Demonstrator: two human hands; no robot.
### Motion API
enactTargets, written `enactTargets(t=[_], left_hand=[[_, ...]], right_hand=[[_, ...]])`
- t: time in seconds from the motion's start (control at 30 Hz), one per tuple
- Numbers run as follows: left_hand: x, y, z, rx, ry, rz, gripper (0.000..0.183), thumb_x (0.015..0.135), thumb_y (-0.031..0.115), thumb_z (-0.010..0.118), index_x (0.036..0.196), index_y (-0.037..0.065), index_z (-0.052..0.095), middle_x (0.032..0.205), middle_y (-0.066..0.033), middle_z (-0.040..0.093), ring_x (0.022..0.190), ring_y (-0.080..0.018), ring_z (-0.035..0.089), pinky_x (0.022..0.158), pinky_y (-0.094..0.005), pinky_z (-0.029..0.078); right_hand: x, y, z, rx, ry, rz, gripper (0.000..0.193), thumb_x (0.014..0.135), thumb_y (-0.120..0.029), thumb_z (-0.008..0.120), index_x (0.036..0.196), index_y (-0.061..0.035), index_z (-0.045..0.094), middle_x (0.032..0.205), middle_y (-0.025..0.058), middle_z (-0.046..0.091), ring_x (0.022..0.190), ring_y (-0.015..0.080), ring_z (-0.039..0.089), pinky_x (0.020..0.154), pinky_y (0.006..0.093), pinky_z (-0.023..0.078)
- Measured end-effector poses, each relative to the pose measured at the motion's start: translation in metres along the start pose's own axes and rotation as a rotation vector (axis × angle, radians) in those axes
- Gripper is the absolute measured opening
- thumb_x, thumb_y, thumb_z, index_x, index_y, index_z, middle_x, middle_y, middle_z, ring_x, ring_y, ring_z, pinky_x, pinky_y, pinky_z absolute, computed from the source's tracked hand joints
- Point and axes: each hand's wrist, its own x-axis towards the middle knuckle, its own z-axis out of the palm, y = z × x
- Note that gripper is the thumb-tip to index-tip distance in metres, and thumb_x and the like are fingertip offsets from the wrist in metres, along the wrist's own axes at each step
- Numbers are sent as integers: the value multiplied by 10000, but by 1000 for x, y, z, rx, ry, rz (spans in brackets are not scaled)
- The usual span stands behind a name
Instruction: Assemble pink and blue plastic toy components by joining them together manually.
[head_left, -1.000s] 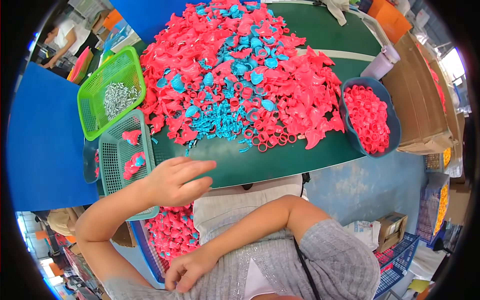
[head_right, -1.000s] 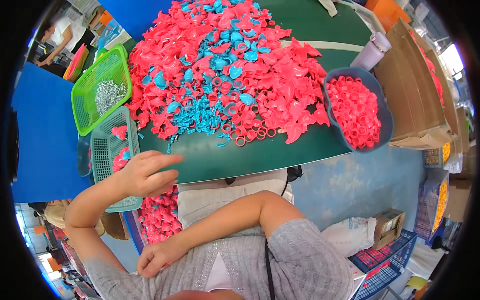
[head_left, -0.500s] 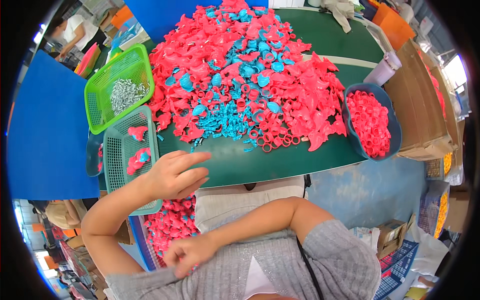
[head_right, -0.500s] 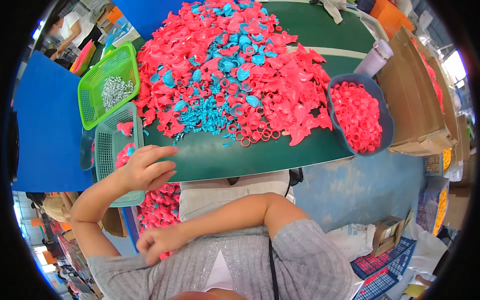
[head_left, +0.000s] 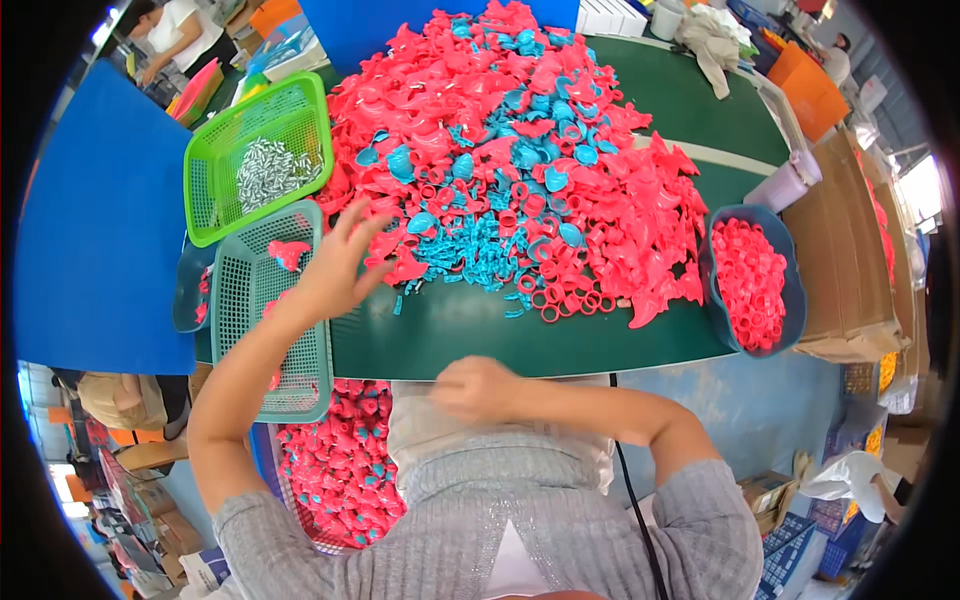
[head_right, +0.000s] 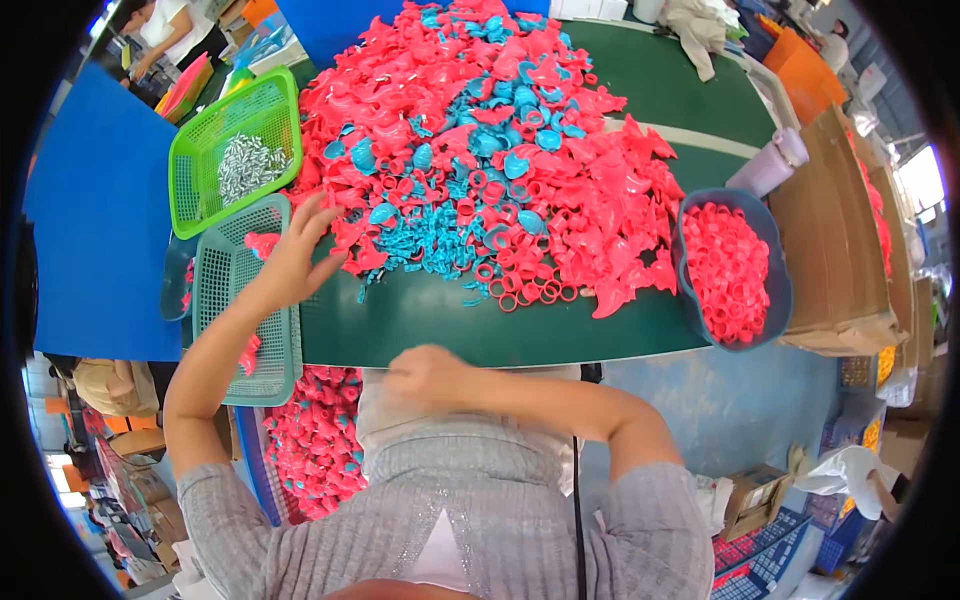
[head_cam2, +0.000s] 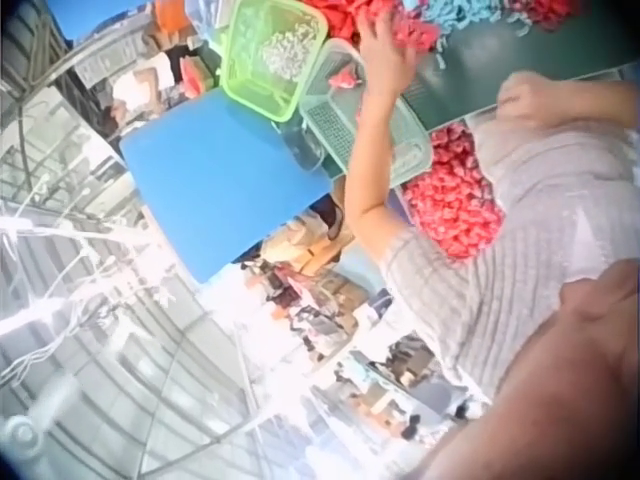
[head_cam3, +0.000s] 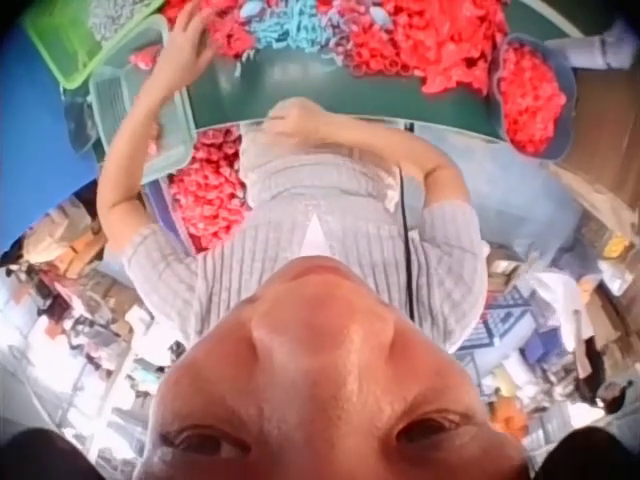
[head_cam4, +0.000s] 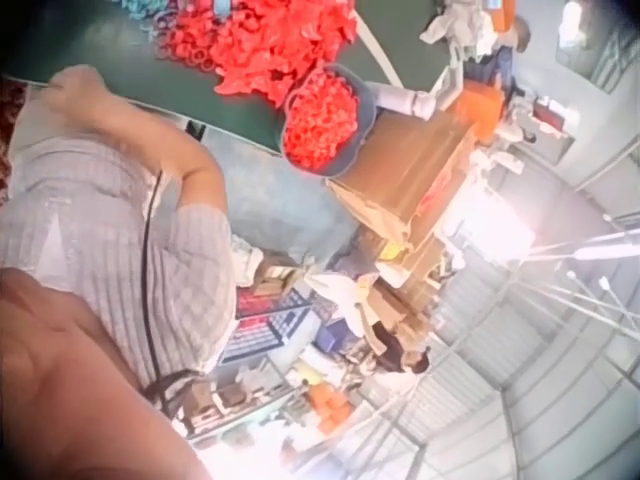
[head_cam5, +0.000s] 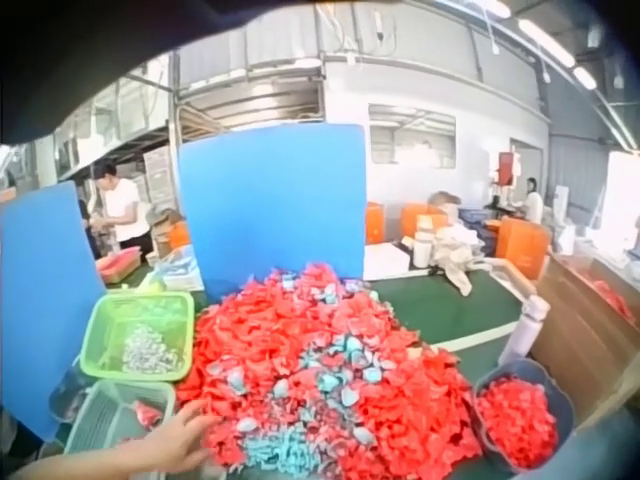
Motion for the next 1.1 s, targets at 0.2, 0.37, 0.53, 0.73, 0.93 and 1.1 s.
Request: enactTargets(t=[0.2, 0.37, 0.53, 0.73, 0.93, 1.1], left_hand=[[117, -60, 30, 7, 256, -59, 616, 794, 277, 707, 1317, 84, 444, 1357, -240, 398, 1198, -416, 468, 960, -449, 439], [188, -74, 52, 200, 211, -162, 483, 796, 295, 683, 1199, 74, 536, 1219, -181, 520, 1073, -361, 560, 845, -452, 497], [189, -89, 67, 185, 159, -222, 238, 822, 219, 653, 1005, 74, 607, 1035, -101, 572, 940, -308, 600, 736, -425, 510], [128, -64, 55, 138, 255, 33, 136, 822, 116, 658, 940, 56, 625, 984, -106, 589, 818, -294, 625, 668, -368, 526], [75, -31, 53, -106, 265, 12, 154, 809, 74, 681, 958, 46, 655, 1005, -127, 621, 793, -274, 639, 645, -335, 528], [78, -33, 52, -982, 156, -763, 167, 865, 132, 672, 966, -2, 674, 911, -89, 655, 783, -151, 640, 672, -287, 517]], right_hand=[[-17, 49, -38, -286, 202, 27, 147, 730, -148, 726, 781, -90, 602, 656, 21, 523, 551, 185, 542, 484, 314, 424], [-19, 57, -31, -332, 337, 67, 142, 720, -114, 735, 736, -84, 597, 586, 14, 470, 508, 175, 502, 467, 311, 379], [-17, 61, -35, -267, 343, 111, 122, 720, -80, 731, 770, -62, 621, 600, 16, 514, 502, 171, 507, 465, 305, 372], [-19, 64, -37, -235, 332, 158, 120, 722, -82, 734, 781, -56, 632, 604, 16, 522, 512, 172, 519, 471, 302, 380], [-12, 68, -47, -147, 422, 233, 127, 714, -57, 739, 796, -31, 646, 664, 51, 594, 548, 197, 570, 486, 311, 429], [4, 62, -45, -48, 409, 260, 112, 714, -48, 737, 786, -34, 652, 671, 62, 604, 566, 211, 592, 490, 312, 445]])
